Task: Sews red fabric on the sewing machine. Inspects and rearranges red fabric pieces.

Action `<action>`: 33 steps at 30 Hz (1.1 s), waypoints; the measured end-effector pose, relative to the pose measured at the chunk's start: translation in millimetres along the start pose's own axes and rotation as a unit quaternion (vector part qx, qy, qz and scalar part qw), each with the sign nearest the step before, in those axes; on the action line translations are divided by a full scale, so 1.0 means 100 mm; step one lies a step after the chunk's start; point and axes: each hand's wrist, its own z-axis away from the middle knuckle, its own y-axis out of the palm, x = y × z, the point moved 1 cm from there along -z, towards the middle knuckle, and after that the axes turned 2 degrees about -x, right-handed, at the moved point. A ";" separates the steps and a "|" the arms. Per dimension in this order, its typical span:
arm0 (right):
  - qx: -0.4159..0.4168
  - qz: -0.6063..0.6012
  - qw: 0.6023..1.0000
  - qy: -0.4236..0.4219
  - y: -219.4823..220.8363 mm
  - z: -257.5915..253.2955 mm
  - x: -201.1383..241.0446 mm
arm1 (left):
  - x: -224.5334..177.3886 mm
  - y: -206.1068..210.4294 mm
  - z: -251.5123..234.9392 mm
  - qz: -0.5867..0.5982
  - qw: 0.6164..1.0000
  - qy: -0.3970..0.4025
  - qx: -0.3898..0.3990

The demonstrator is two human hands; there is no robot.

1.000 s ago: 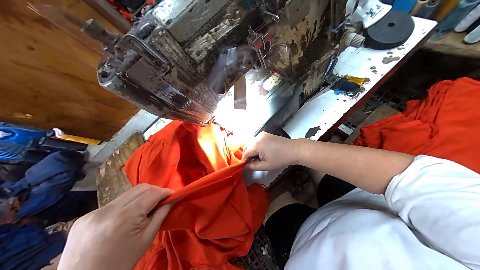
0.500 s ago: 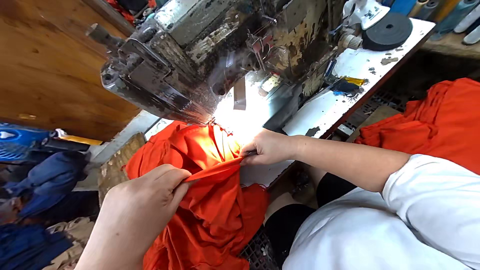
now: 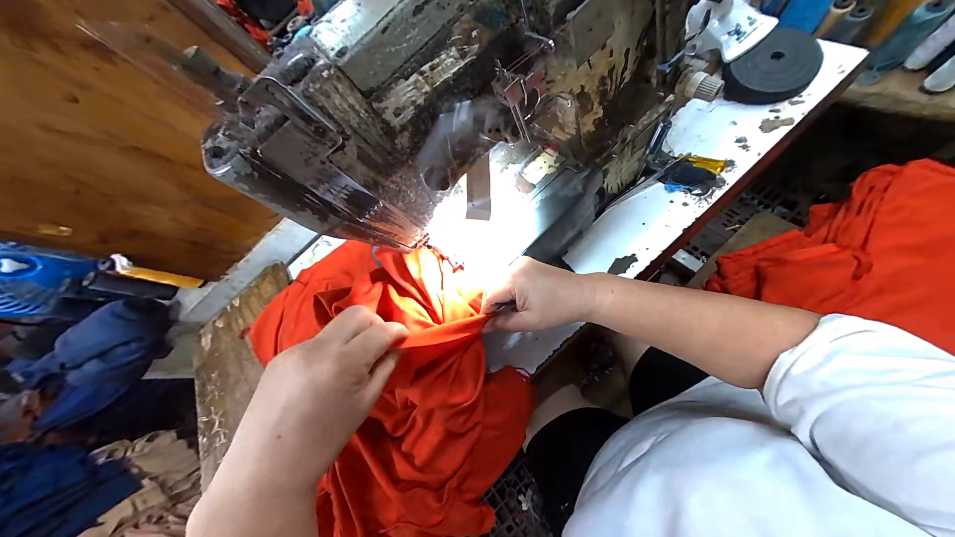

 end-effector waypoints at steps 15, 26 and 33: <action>-0.025 -0.026 0.999 0.030 0.00 0.01 0.02 | 0.07 -0.09 -0.10 -0.047 0.998 0.031 -0.034; -0.027 -0.019 0.999 0.012 0.00 0.06 0.02 | -0.27 -0.13 -0.16 0.039 0.997 0.046 -0.039; -0.042 -0.042 0.998 0.008 0.04 0.12 0.02 | -0.37 -0.08 -0.22 0.021 0.996 0.069 -0.044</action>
